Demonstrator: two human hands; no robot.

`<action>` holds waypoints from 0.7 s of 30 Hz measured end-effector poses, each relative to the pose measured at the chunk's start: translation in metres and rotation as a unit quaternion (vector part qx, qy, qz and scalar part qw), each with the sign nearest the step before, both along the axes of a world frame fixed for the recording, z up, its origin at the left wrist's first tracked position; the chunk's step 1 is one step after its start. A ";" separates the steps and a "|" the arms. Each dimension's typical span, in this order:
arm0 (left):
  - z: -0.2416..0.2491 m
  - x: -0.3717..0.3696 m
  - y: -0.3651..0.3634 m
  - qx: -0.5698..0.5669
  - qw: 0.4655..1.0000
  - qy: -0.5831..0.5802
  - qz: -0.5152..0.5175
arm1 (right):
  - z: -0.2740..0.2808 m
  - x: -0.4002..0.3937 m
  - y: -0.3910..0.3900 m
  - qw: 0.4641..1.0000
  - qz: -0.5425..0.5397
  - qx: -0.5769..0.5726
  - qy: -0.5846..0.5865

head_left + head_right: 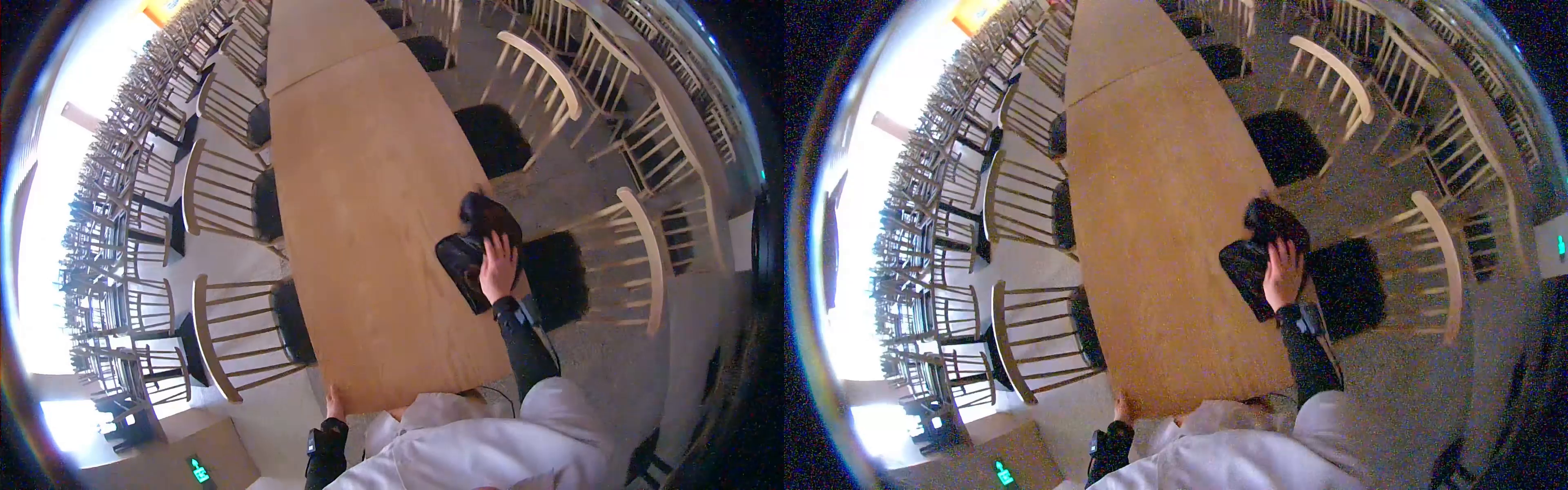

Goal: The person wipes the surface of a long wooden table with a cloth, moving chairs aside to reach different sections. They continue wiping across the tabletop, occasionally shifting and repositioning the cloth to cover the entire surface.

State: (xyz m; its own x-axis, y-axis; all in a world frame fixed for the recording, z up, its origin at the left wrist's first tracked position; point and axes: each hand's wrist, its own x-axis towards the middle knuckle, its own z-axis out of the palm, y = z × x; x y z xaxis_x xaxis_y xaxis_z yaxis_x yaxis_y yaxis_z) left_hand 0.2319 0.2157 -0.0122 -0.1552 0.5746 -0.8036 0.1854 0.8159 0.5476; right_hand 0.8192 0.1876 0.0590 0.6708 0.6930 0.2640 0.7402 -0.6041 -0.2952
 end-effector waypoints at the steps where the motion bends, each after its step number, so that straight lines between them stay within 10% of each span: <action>1: -0.005 -0.002 0.000 0.001 1.000 0.000 0.008 | -0.003 -0.015 -0.006 1.000 -0.026 -0.010 -0.004; 7: -0.041 -0.016 -0.013 0.037 0.999 0.018 -0.030 | 0.014 -0.147 -0.011 0.974 0.165 -0.123 0.097; 14: -0.012 0.004 -0.016 0.054 0.997 -0.023 0.055 | 0.006 -0.302 0.048 0.772 0.613 0.003 0.169; 18: 0.020 0.023 -0.014 0.089 0.994 0.009 0.062 | -0.006 -0.313 0.108 0.729 0.674 -0.061 0.097; 21: -0.011 0.005 -0.030 0.109 0.992 0.014 0.066 | -0.023 -0.289 0.172 0.795 0.603 -0.005 0.071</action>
State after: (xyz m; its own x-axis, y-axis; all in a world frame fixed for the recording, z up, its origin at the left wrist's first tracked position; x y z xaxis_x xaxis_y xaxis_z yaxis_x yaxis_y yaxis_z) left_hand 0.2372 0.1854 -0.0234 -0.2612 0.7078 -0.6564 0.1025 0.6965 0.7102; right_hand 0.5306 0.3592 0.0359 -0.4592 0.8566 0.2353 0.7427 0.5155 -0.4274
